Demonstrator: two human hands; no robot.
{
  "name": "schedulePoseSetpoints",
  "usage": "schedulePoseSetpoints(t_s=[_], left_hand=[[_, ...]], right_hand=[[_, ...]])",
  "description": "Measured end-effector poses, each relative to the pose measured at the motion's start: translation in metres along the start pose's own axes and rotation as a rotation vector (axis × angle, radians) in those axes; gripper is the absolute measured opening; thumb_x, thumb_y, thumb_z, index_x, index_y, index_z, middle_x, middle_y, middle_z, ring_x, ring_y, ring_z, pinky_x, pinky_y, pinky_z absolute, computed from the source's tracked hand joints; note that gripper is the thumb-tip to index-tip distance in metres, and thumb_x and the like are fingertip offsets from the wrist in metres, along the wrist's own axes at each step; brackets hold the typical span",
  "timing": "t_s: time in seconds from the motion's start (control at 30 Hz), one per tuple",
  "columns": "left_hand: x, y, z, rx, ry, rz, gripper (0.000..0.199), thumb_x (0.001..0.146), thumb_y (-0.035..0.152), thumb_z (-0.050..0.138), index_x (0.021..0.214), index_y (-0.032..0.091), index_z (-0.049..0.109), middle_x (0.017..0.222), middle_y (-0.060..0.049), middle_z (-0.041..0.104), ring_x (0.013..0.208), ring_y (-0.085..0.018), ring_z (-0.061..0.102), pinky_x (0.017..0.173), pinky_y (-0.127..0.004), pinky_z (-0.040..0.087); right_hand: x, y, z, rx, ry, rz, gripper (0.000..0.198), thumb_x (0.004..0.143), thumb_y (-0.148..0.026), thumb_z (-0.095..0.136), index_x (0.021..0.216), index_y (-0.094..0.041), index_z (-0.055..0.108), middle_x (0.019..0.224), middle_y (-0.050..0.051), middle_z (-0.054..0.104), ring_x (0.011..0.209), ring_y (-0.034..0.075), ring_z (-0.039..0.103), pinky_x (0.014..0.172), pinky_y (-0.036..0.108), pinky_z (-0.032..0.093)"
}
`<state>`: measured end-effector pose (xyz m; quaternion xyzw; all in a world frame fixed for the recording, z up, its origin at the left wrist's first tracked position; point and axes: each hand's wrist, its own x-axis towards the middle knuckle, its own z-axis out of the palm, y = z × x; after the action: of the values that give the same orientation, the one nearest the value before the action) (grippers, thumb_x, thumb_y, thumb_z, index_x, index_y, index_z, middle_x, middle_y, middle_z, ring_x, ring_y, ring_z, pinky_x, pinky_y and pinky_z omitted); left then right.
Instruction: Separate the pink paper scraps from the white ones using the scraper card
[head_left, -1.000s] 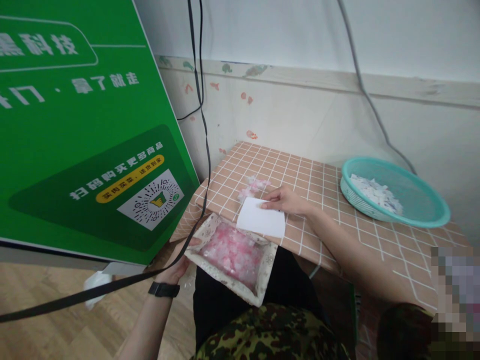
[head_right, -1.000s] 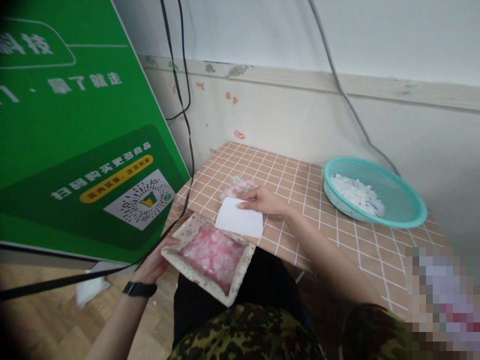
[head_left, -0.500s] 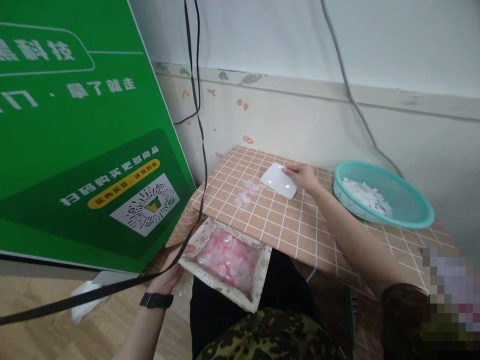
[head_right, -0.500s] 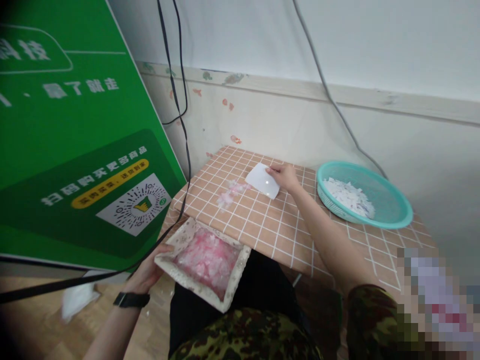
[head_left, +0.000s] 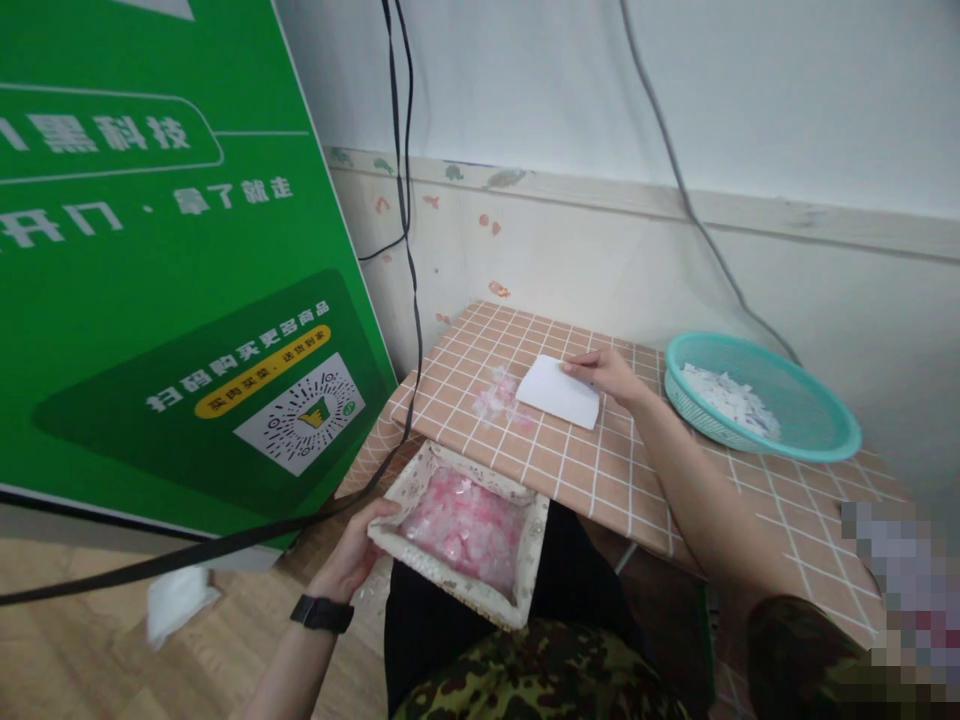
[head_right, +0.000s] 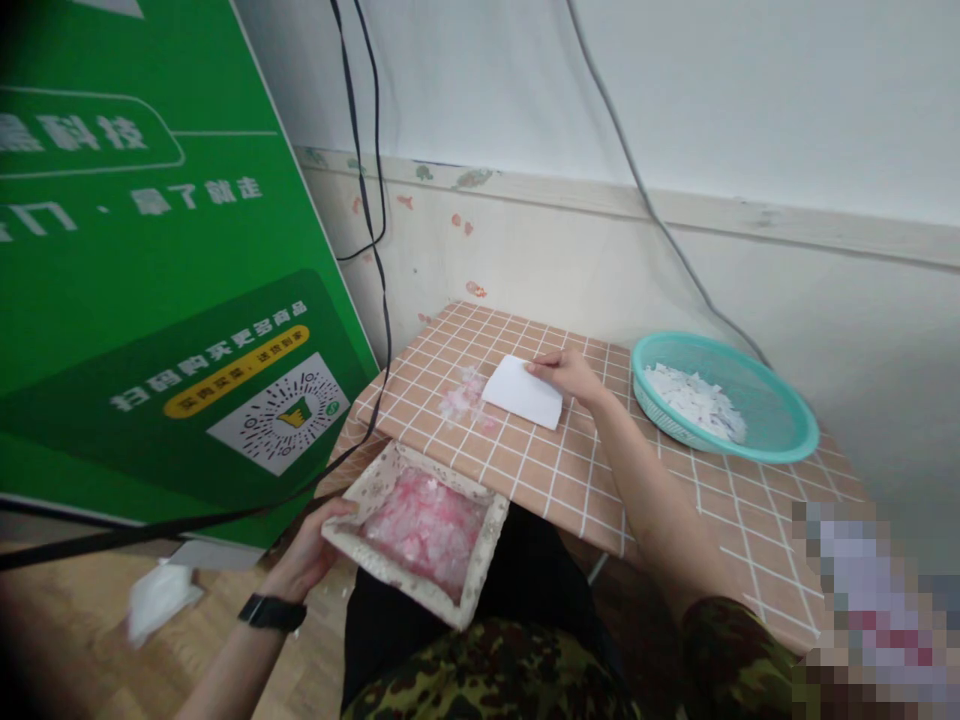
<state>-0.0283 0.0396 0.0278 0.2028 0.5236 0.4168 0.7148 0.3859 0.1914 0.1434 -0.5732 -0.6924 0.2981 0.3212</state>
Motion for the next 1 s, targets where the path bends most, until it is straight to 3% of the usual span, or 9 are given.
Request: schedulePoseSetpoints(t_s=[0.07,0.2,0.37,0.57,0.73,1.0], left_hand=[[-0.002,-0.002,0.002,0.003,0.012,-0.001,0.026,0.065,0.027,0.064,0.086,0.014,0.073,0.075,-0.006,0.075,0.062,-0.022,0.065,0.059,-0.032,0.047],[-0.008,-0.002,0.006,0.005,0.029,-0.011,0.028,0.065,0.026,0.064,0.089,0.015,0.072,0.073,-0.006,0.074,0.062,-0.023,0.065,0.058,-0.033,0.047],[-0.016,-0.001,0.013,-0.001,0.017,0.025,0.024,0.065,0.024,0.064,0.085,0.014,0.072,0.072,-0.006,0.074,0.063,-0.022,0.065,0.061,-0.032,0.047],[-0.020,-0.001,0.016,0.001,0.027,0.023,0.022,0.066,0.024,0.063,0.082,0.012,0.072,0.073,-0.006,0.074,0.060,-0.020,0.064,0.057,-0.030,0.046],[-0.021,-0.001,0.013,0.011,-0.003,0.053,0.023,0.066,0.023,0.063,0.084,0.012,0.072,0.077,-0.007,0.075,0.064,-0.022,0.066,0.060,-0.032,0.048],[-0.013,0.011,0.016,0.014,0.029,0.070,0.030,0.062,0.022,0.065,0.089,0.009,0.071,0.080,-0.010,0.075,0.076,-0.026,0.068,0.067,-0.034,0.050]], right_hand=[[-0.004,-0.002,0.003,-0.001,0.036,0.003,0.045,0.073,-0.052,0.062,0.093,-0.014,0.075,0.077,0.007,0.071,0.063,0.016,0.059,0.051,0.026,0.043],[-0.015,-0.005,0.003,-0.018,-0.086,-0.028,0.045,0.075,-0.053,0.060,0.092,-0.015,0.075,0.074,0.005,0.070,0.060,0.015,0.058,0.049,0.025,0.041],[-0.034,-0.001,-0.005,-0.124,0.181,-0.013,0.043,0.076,-0.051,0.059,0.092,-0.013,0.075,0.083,0.009,0.072,0.069,0.021,0.063,0.056,0.029,0.045],[-0.063,-0.005,0.005,-0.149,0.143,-0.027,0.042,0.081,-0.049,0.054,0.094,-0.015,0.075,0.081,0.007,0.073,0.068,0.021,0.064,0.055,0.028,0.044],[-0.096,-0.007,0.011,-0.262,0.393,0.130,0.044,0.080,-0.050,0.054,0.091,-0.013,0.075,0.078,0.011,0.073,0.065,0.025,0.064,0.053,0.031,0.042],[-0.112,-0.032,0.051,-0.118,0.349,0.093,0.044,0.083,-0.050,0.049,0.095,-0.016,0.074,0.081,0.009,0.073,0.064,0.024,0.063,0.053,0.031,0.043]])
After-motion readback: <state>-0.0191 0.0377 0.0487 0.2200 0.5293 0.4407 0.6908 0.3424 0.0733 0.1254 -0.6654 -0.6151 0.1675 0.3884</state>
